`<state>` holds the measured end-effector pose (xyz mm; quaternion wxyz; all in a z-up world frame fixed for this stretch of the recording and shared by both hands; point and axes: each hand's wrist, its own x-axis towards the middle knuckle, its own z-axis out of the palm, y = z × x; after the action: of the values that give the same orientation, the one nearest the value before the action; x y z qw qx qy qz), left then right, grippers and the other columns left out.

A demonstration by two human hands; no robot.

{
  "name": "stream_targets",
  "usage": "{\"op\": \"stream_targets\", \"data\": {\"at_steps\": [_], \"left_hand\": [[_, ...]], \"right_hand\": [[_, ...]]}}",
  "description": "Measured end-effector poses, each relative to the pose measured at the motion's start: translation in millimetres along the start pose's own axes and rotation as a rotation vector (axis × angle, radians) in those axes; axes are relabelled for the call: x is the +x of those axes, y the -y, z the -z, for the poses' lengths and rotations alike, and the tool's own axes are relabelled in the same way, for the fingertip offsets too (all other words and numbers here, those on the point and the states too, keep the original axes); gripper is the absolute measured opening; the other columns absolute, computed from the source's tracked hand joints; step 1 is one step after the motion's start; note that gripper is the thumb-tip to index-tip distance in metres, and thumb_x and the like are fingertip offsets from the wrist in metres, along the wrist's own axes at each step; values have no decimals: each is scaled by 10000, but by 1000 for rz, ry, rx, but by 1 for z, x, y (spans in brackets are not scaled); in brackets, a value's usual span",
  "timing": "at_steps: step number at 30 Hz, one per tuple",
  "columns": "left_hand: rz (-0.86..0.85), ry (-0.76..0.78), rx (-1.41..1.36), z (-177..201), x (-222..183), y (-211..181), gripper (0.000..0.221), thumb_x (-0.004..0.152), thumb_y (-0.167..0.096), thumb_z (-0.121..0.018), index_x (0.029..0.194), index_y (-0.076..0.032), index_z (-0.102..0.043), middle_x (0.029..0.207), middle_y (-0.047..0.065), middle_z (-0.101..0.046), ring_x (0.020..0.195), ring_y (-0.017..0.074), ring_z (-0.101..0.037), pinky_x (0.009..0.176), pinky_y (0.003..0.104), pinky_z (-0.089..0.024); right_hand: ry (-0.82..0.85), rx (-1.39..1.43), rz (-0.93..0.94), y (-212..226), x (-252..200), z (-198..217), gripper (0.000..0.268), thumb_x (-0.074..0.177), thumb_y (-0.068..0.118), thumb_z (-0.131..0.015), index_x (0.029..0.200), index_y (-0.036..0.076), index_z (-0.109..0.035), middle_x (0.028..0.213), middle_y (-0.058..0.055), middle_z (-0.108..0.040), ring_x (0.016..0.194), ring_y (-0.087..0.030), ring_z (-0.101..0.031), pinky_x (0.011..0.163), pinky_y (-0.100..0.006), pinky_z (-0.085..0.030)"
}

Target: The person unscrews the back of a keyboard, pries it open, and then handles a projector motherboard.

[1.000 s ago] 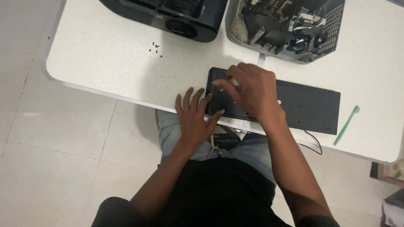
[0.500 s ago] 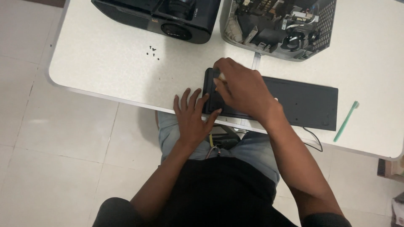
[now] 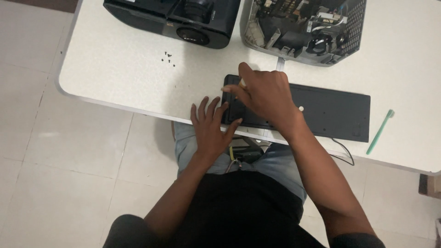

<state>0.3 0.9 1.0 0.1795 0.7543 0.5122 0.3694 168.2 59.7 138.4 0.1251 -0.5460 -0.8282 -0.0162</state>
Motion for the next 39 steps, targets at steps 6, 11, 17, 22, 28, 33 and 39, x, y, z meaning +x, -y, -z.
{"op": "stream_targets", "data": {"at_steps": [6,11,17,22,28,33,39], "left_hand": [[13,20,-6,1,-1,0,526,958,-411,-762,1341,-89,-601,1418,181,-526,1417,465,-378,1143,744,-128],[3,10,-7,2,2,-1,527,960,-414,-761,1343,-91,-599,1411,182,-527,1416,470,-378,1140,747,-127],[12,19,-5,0,0,0,517,969,-413,-753,1340,-85,-604,1412,185,-528,1425,471,-370,1140,747,-123],[14,38,4,1,0,0,518,967,-388,-758,1352,-81,-596,1420,185,-518,1429,471,-360,1148,744,-115],[24,42,7,2,2,-1,521,960,-386,-765,1353,-87,-599,1425,178,-520,1431,462,-363,1148,746,-126],[4,26,39,-2,-1,2,581,967,-460,-728,1398,-119,-540,1422,176,-492,1422,475,-359,1144,749,-140],[45,23,-53,4,2,0,573,976,-474,-719,1395,-119,-551,1402,172,-506,1413,453,-384,1155,724,-178]], "right_hand": [[164,52,-38,-2,-2,12,346,951,355,-664,1085,43,-598,678,-194,-696,588,-458,-701,571,-564,-535],[115,-77,-44,-5,-2,8,508,988,581,-590,978,75,-631,619,-184,-659,536,-440,-685,528,-537,-529],[183,115,-1,-2,-5,10,267,950,325,-659,1033,74,-615,689,-150,-682,577,-420,-696,543,-537,-551],[145,-22,-17,0,-1,-8,439,963,498,-664,979,60,-643,603,-170,-659,545,-415,-695,527,-515,-545],[89,-261,-98,-6,4,-23,662,966,747,-554,880,100,-669,544,-139,-631,496,-364,-693,473,-455,-517],[-10,132,-254,-18,-12,-14,541,939,545,-768,936,18,-645,600,-228,-644,629,-513,-687,605,-589,-540],[-407,285,-384,-37,-58,-21,338,1010,341,-895,896,133,-654,631,-116,-609,623,-393,-672,569,-428,-521]]}}
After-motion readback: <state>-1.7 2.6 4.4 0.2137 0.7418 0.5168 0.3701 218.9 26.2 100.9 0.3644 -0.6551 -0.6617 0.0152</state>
